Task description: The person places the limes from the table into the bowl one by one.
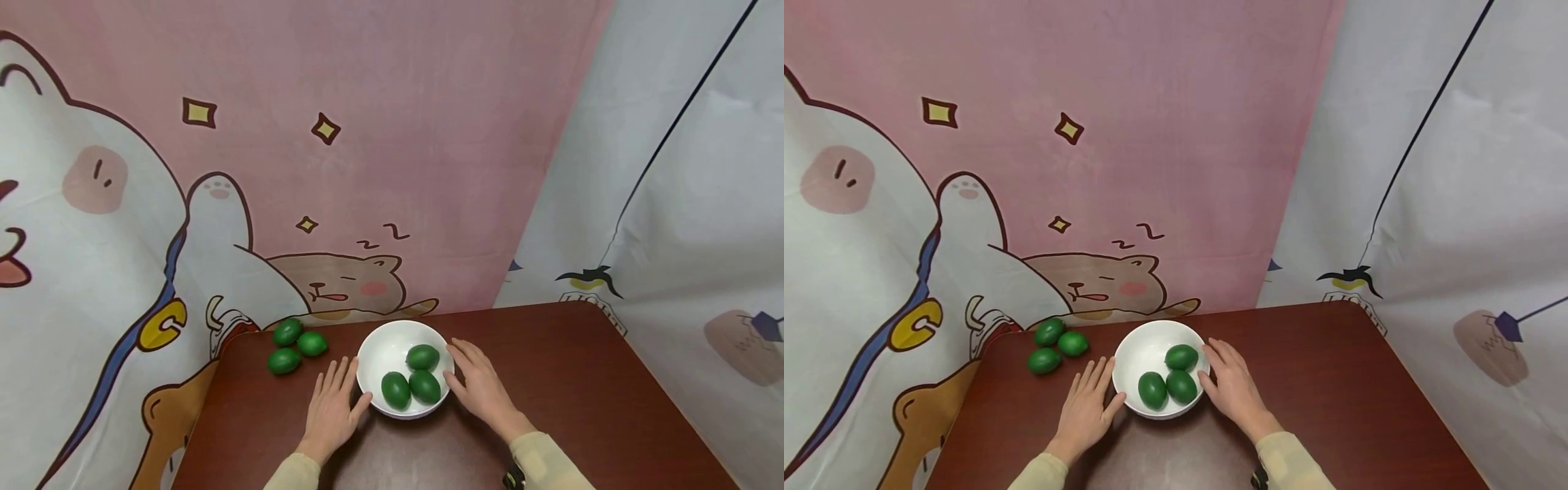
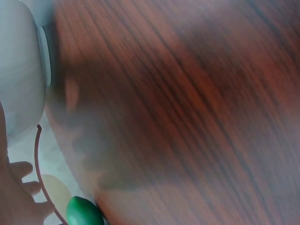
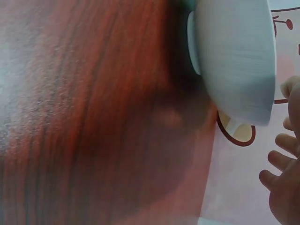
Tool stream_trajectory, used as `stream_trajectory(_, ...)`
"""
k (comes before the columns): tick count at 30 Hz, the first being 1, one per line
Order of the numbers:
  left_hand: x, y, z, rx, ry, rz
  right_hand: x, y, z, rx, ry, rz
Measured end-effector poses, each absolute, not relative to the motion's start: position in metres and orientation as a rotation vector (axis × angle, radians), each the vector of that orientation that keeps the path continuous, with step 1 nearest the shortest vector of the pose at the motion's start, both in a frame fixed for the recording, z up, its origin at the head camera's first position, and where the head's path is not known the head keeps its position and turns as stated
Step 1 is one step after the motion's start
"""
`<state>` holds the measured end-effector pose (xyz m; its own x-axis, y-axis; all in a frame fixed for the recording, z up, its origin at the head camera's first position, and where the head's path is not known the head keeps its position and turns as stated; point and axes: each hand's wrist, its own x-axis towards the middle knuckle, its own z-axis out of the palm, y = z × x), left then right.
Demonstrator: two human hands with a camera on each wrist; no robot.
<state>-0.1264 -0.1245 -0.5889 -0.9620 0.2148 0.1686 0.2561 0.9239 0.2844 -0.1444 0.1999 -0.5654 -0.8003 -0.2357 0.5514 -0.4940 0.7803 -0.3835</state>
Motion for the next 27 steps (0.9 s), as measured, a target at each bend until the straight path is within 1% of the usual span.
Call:
stream_trajectory(9, -0.127, -0.123, -0.59, -0.364, -2.947, -0.465, -0.138, 0.204, -0.57, 0.484, -2.592, 0.696)
stream_trajectory(27, -0.128, -0.123, -0.586, -0.358, -2.974, -0.443, -0.134, 0.205, -0.582, 0.481, -2.648, 0.675)
